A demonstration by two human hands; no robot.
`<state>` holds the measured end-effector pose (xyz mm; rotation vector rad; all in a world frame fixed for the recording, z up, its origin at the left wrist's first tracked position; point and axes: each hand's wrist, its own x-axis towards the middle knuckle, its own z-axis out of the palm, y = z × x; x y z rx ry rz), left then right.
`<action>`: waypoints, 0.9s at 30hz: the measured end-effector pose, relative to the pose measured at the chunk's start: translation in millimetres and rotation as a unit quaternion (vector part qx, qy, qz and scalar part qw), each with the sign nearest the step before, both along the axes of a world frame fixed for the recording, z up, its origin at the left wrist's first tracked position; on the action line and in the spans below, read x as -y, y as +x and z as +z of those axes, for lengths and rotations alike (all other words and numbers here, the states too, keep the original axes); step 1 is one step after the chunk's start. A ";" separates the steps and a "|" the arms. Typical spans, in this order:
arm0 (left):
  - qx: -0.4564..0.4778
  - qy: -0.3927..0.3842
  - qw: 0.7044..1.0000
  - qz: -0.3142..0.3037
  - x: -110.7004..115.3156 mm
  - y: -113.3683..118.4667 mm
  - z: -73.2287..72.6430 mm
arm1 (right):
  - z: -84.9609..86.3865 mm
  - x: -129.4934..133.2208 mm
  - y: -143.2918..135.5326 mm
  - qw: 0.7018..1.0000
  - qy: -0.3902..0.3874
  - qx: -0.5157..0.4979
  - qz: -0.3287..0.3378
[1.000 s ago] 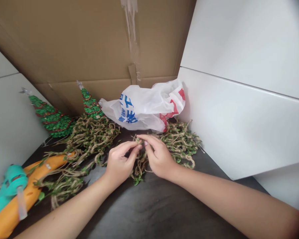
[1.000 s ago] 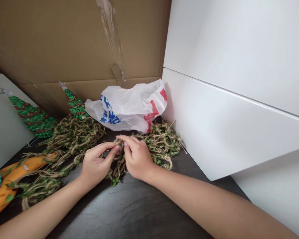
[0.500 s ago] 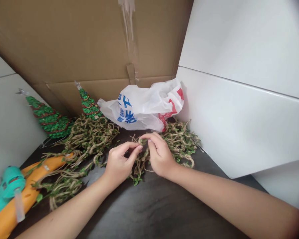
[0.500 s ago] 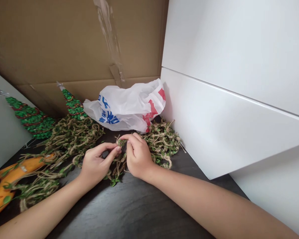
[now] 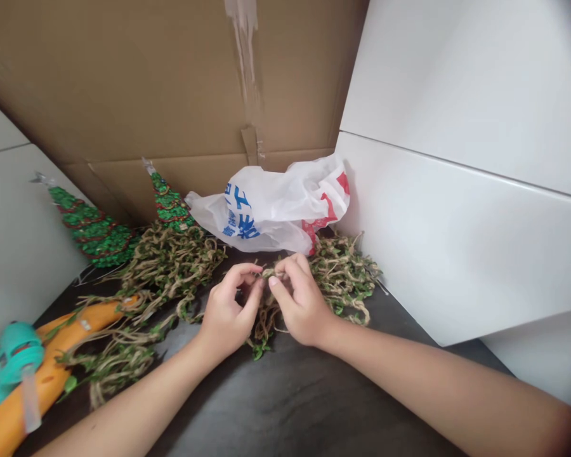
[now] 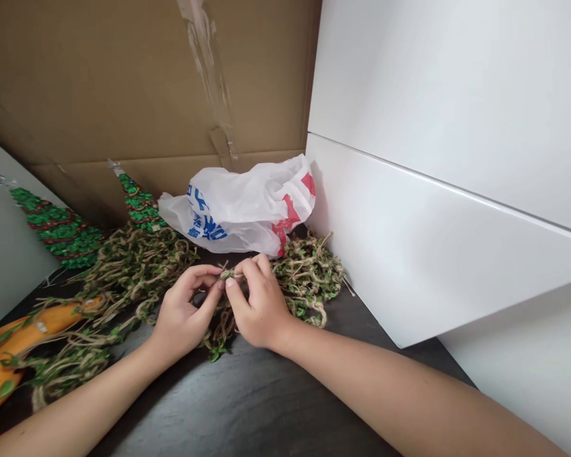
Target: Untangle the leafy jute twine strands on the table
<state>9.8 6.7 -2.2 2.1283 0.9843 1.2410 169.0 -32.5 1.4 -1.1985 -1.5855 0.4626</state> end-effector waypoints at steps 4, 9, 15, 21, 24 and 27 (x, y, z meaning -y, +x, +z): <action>-0.009 0.022 1.000 0.020 0.8 -1.5 0.6 | -1.2 -0.9 0.2 0.999 0.030 -0.017 -0.012; -0.058 0.048 0.997 0.024 0.7 -2.6 -1.5 | -3.6 0.5 1.4 0.991 0.089 -0.051 -0.087; -0.094 0.096 0.990 0.047 -1.3 -1.2 1.2 | -3.6 4.9 1.6 0.990 0.096 -0.014 -0.099; -0.120 0.140 0.981 0.054 3.3 -1.4 6.7 | -1.5 16.8 -0.2 0.984 0.156 0.046 -0.077; -0.114 0.163 0.979 0.041 5.4 -1.6 5.7 | 1.0 18.5 -2.0 0.985 0.127 0.086 -0.084; -0.095 0.174 0.980 0.038 6.2 -1.5 3.0 | 3.5 15.1 -3.8 0.986 0.065 0.129 -0.081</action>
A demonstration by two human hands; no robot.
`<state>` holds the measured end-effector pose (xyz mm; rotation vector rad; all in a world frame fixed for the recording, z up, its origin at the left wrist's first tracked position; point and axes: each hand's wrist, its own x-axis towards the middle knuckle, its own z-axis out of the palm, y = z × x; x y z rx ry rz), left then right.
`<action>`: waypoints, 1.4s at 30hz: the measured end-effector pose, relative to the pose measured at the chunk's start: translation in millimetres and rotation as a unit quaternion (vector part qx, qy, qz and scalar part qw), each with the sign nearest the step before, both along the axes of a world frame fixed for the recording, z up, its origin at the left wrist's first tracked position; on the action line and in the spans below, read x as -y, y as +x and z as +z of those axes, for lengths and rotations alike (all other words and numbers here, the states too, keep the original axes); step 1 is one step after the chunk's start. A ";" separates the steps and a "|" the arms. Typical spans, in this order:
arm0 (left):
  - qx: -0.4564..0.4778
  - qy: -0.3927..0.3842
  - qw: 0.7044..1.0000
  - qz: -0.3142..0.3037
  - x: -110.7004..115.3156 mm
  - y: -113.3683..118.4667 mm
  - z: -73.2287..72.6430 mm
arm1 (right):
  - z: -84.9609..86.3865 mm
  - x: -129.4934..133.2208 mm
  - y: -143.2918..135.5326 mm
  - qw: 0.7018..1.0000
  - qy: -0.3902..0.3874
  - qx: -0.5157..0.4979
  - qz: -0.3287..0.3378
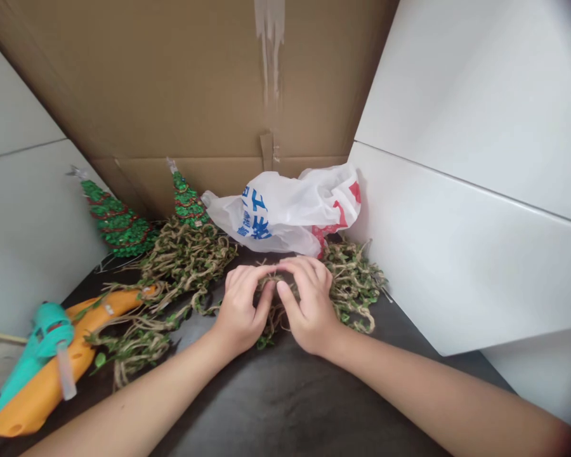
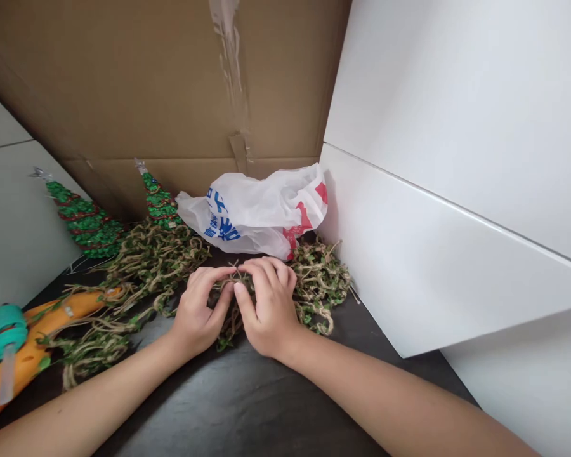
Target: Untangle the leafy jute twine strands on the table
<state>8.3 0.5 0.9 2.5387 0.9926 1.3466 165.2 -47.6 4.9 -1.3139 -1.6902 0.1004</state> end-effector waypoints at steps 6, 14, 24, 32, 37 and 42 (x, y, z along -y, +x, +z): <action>0.008 -0.007 1.000 0.001 -0.7 -0.3 -3.2 | 0.7 -3.0 1.3 1.000 -0.001 -0.017 0.019; -0.026 0.018 0.999 -0.041 -0.9 -1.3 -1.4 | -1.9 -4.5 6.3 0.987 0.049 -0.153 0.011; -0.020 -0.010 1.000 -0.020 -0.9 -0.5 0.4 | 0.0 -3.0 2.6 0.998 -0.036 -0.034 0.030; -0.025 -0.026 0.999 0.003 0.8 1.5 2.3 | -6.5 -7.2 1.6 0.997 -0.056 -0.009 0.052; -0.035 -0.022 0.999 0.001 1.6 1.5 -0.4 | -10.2 -7.3 2.3 0.996 -0.052 -0.004 0.071; -0.017 -0.049 0.998 0.024 8.5 8.7 1.2 | -4.4 -6.6 3.7 0.995 -0.042 0.065 0.062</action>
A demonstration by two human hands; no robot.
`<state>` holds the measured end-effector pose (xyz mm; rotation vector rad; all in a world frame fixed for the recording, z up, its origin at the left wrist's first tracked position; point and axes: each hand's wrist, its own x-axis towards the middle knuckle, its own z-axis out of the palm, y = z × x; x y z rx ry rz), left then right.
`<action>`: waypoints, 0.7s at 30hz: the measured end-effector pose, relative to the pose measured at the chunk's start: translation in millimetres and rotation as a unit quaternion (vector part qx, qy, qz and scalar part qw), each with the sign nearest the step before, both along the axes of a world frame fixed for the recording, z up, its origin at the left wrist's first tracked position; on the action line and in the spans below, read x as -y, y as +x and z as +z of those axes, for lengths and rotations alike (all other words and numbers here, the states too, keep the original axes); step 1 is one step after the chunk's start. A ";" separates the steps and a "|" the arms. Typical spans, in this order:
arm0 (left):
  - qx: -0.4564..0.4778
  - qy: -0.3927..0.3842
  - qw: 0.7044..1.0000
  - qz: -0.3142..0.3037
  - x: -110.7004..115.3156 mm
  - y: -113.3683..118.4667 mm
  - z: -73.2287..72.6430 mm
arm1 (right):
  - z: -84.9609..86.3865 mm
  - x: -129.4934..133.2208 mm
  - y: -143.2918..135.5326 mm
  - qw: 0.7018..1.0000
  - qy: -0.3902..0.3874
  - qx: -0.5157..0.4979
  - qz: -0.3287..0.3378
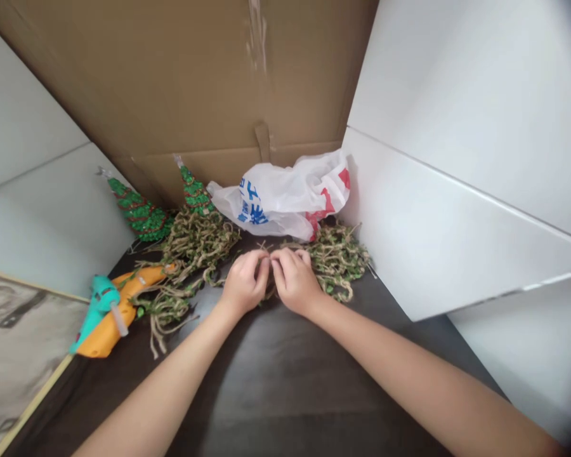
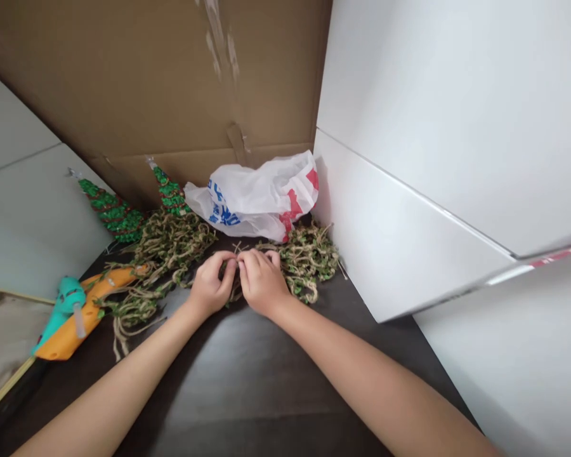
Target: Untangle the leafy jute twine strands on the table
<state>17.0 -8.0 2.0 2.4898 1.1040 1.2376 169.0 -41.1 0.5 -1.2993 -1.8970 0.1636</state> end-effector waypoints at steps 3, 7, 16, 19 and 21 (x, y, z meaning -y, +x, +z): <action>0.045 -0.041 0.996 0.063 4.6 6.6 0.6 | 5.5 -0.1 -1.0 1.000 -0.007 0.017 -0.017; -0.004 0.011 0.999 0.036 0.5 7.0 -1.6 | 5.7 -3.6 -3.6 0.996 0.014 -0.047 -0.073; -0.005 0.101 0.995 0.004 -5.9 1.2 -4.3 | -12.1 -13.2 1.2 0.993 0.112 -0.030 -0.011; 0.002 0.112 0.994 0.011 -5.1 0.6 -4.3 | -9.6 -8.0 -1.5 0.989 0.146 0.002 -0.023; 0.001 0.118 0.993 0.007 -4.9 0.0 -4.5 | -6.6 -4.9 -2.9 0.987 0.158 0.003 -0.024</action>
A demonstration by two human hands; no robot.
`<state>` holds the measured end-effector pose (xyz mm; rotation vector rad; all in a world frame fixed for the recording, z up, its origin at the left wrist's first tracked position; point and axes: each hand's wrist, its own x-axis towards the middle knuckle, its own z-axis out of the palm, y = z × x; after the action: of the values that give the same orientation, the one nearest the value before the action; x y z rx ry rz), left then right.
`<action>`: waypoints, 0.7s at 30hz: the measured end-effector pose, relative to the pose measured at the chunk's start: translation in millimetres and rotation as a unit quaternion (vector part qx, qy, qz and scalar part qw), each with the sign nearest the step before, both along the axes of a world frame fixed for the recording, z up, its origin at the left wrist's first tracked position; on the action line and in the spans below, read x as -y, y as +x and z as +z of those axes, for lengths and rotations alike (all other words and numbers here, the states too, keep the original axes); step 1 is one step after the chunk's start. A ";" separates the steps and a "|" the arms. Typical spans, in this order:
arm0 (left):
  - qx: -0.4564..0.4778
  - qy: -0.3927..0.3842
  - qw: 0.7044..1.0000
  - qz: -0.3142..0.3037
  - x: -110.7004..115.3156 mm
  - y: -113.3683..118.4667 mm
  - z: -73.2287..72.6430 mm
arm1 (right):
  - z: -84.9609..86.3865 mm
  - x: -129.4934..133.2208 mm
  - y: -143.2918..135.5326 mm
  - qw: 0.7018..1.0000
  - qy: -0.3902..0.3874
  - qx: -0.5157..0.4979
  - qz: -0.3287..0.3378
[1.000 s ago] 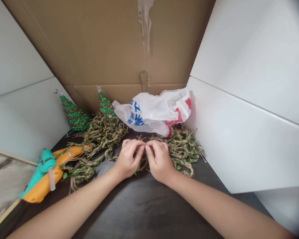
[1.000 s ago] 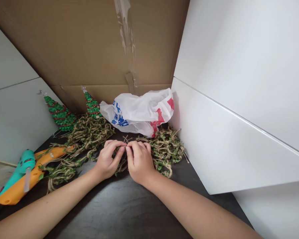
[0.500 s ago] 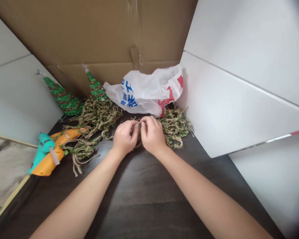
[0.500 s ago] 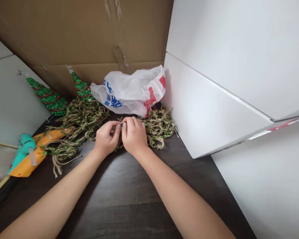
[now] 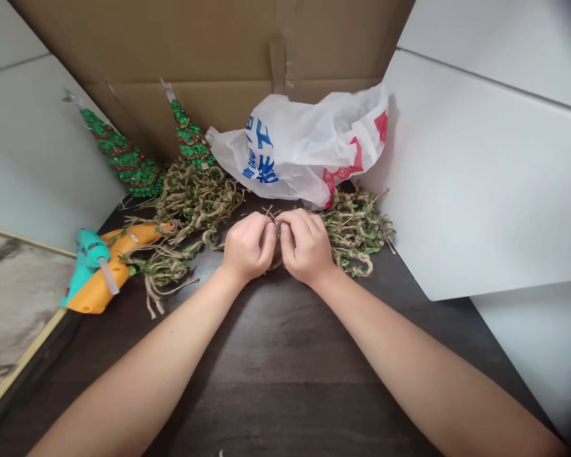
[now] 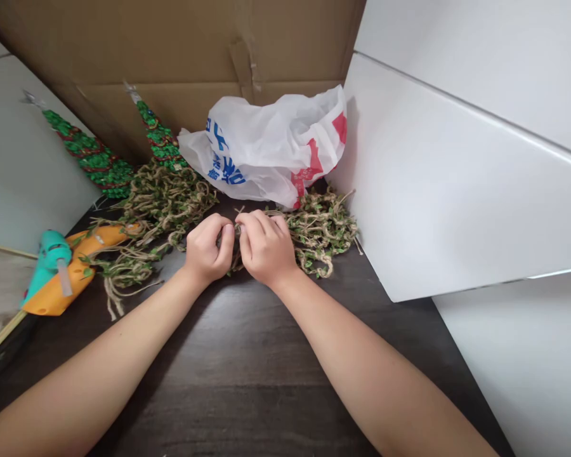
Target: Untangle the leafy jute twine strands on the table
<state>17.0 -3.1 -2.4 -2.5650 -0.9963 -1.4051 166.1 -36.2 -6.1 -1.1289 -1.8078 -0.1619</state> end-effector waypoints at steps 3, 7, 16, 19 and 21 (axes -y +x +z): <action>-0.003 0.010 1.000 -0.008 0.0 -1.2 -0.1 | 3.0 2.0 -0.7 1.000 0.002 -0.006 0.002; -0.005 0.023 1.000 -0.020 -0.4 -2.6 -0.2 | 3.6 1.1 -0.5 1.000 0.013 -0.008 0.000; 0.010 0.044 0.999 0.000 -2.4 -2.4 0.0 | 2.6 0.0 -1.4 1.000 -0.025 0.006 -0.017; 0.015 0.044 0.999 -0.005 -2.9 -2.0 -0.5 | 2.2 -0.6 -1.1 0.999 -0.033 0.011 -0.016; 0.017 0.039 0.999 -0.008 -3.1 -2.0 -1.0 | 1.8 -1.2 -0.8 0.999 -0.033 0.017 -0.011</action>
<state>15.0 0.0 -3.5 -2.5082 -0.9073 -1.4653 165.3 -35.0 -4.3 -1.1991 -1.8425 -0.1351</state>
